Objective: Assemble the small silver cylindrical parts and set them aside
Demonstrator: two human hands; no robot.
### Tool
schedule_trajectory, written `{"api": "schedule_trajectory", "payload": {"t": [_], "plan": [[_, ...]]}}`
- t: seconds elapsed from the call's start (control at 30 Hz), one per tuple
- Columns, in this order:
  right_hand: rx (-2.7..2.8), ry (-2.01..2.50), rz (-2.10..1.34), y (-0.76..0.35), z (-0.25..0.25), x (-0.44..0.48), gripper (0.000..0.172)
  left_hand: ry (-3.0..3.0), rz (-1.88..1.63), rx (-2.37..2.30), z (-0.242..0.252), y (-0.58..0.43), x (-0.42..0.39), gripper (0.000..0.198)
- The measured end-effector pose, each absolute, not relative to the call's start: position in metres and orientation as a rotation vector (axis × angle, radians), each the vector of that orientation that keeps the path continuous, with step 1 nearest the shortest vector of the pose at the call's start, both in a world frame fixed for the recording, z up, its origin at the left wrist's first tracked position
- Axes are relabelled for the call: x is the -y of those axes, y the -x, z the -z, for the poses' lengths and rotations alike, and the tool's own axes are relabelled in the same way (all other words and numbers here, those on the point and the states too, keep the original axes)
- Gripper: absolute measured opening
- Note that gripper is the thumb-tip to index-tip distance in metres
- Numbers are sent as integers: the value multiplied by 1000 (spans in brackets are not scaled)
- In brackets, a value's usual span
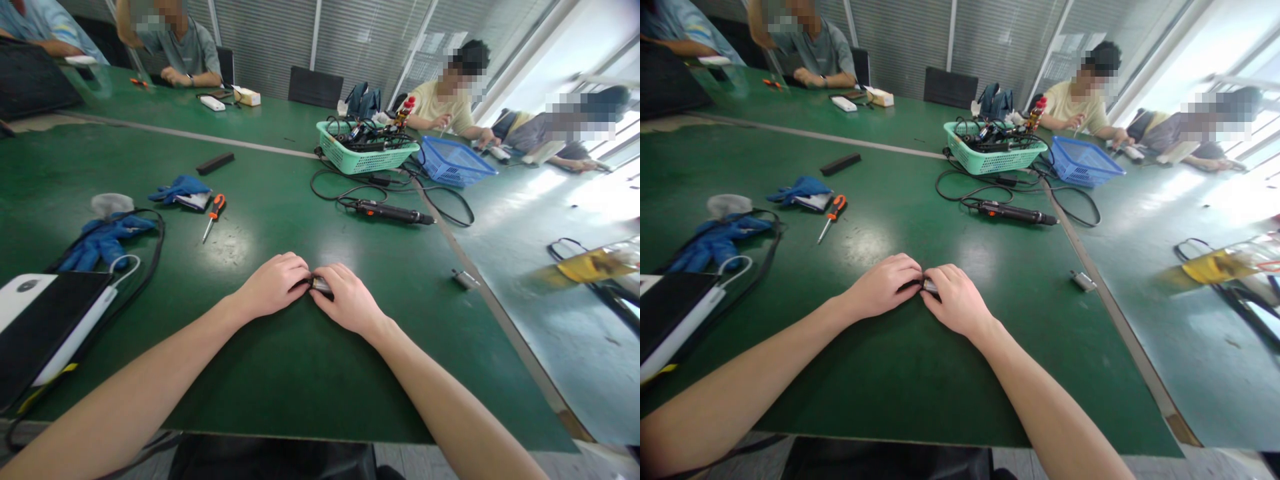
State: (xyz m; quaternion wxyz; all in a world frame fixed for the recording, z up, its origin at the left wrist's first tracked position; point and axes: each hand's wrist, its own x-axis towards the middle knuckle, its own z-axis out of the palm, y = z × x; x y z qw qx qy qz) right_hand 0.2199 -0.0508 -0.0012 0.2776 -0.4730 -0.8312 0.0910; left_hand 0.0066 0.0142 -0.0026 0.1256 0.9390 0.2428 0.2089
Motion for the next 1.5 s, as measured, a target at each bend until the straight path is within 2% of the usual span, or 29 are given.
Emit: {"api": "schedule_trajectory", "payload": {"t": [1.5], "plan": [[2231,1293,-243,-221,2,51,16,-2747,-595,-721,0,-8,-12,18]]}}
